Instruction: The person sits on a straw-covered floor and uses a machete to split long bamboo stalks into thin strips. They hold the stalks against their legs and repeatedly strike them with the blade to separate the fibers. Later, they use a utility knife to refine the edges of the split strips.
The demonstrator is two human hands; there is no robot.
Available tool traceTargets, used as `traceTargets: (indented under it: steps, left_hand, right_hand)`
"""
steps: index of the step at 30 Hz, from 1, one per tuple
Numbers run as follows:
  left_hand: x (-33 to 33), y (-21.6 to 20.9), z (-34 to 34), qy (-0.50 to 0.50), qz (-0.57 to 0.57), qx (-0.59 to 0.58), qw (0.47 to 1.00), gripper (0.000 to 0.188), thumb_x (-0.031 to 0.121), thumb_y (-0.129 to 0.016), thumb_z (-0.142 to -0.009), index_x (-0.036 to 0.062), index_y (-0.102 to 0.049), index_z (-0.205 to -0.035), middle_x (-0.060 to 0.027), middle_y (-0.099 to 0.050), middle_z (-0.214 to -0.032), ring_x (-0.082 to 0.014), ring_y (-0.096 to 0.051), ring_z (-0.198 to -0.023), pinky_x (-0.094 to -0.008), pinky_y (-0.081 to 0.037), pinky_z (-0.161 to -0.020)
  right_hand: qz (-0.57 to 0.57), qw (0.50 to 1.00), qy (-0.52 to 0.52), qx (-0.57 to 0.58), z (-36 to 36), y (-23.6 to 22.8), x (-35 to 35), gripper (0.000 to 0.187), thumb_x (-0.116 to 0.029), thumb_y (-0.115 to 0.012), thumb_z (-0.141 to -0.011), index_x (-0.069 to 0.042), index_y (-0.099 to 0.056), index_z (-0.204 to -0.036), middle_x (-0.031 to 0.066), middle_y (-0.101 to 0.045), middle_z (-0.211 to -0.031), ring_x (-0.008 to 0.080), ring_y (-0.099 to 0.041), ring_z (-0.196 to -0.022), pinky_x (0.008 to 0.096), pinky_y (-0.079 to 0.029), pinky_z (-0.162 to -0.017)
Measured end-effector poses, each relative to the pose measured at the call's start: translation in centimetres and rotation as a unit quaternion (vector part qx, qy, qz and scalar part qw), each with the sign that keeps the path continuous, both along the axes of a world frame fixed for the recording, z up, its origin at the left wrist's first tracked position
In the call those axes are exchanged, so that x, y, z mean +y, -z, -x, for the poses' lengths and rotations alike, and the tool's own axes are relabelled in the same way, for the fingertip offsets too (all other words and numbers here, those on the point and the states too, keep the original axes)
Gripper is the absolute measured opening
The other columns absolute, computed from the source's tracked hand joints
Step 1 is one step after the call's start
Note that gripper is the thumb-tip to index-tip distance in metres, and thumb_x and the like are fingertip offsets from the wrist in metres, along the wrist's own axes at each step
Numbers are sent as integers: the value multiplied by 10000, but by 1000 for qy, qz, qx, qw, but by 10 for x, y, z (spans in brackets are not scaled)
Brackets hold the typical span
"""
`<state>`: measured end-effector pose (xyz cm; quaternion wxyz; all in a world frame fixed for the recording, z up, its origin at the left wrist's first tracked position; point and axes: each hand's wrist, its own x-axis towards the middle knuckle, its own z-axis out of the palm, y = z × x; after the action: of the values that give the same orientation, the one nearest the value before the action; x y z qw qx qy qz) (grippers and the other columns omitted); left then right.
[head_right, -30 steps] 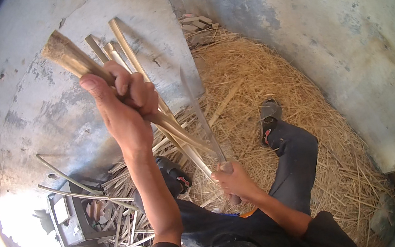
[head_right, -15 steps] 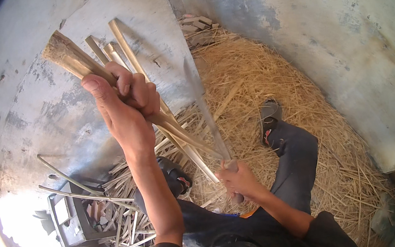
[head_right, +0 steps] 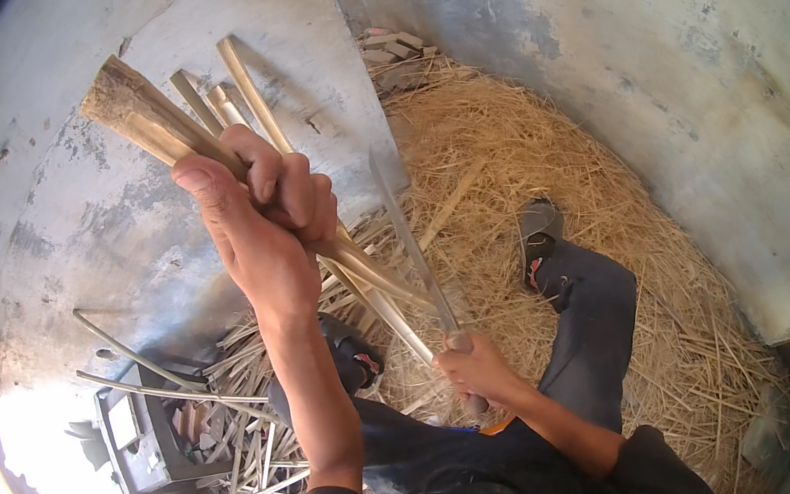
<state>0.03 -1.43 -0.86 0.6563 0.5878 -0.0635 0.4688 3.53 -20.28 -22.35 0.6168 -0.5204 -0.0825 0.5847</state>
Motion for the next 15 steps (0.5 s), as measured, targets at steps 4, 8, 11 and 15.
traceTargets:
  steps: [4, 8, 11, 15]
  left_hand:
    - [2, -5, 4, -74, 23, 44, 996, 607, 708, -293, -1014, 147, -333, -786, 59, -218, -546, -65, -156, -459, -281, -130, -419]
    - [1, -4, -3, -78, 28, 42, 996, 608, 705, -296, -1016, 146, -326, -780, 60, -214, -550, -61, -152, -462, -280, -129, -421]
    - [7, -2, 2, -66, 24, 9, 998, 560, 587, -317, -1067, 113, -372, -774, 44, -282, -542, -57, -238, -441, -259, -186, -404]
    - [1, -4, 0, -58, 7, -9, 998, 531, 513, -336, -1096, 94, -403, -777, 37, -328, -541, -56, -292, -432, -242, -221, -396]
  right_hand:
    - [-136, 987, 65, -53, 2, -42, -6, 214, -11, -624, -937, -117, -438, -928, -48, -419, -575, 54, -391, -427, 262, -327, -394]
    - [-124, 984, 85, -94, 7, -32, -2, 214, -6, -617, -943, -120, -438, -969, -48, -406, -554, 54, -374, -424, 261, -307, -395]
    - [51, 998, -24, -3, 8, 9, 3, 210, -5, -618, -942, -116, -440, -956, -44, -403, -541, 59, -378, -426, 266, -314, -395]
    - [73, 996, -45, 7, 1, 26, -4, 213, -60, -651, -914, -94, -458, -831, -41, -433, -559, 73, -408, -420, 297, -376, -407]
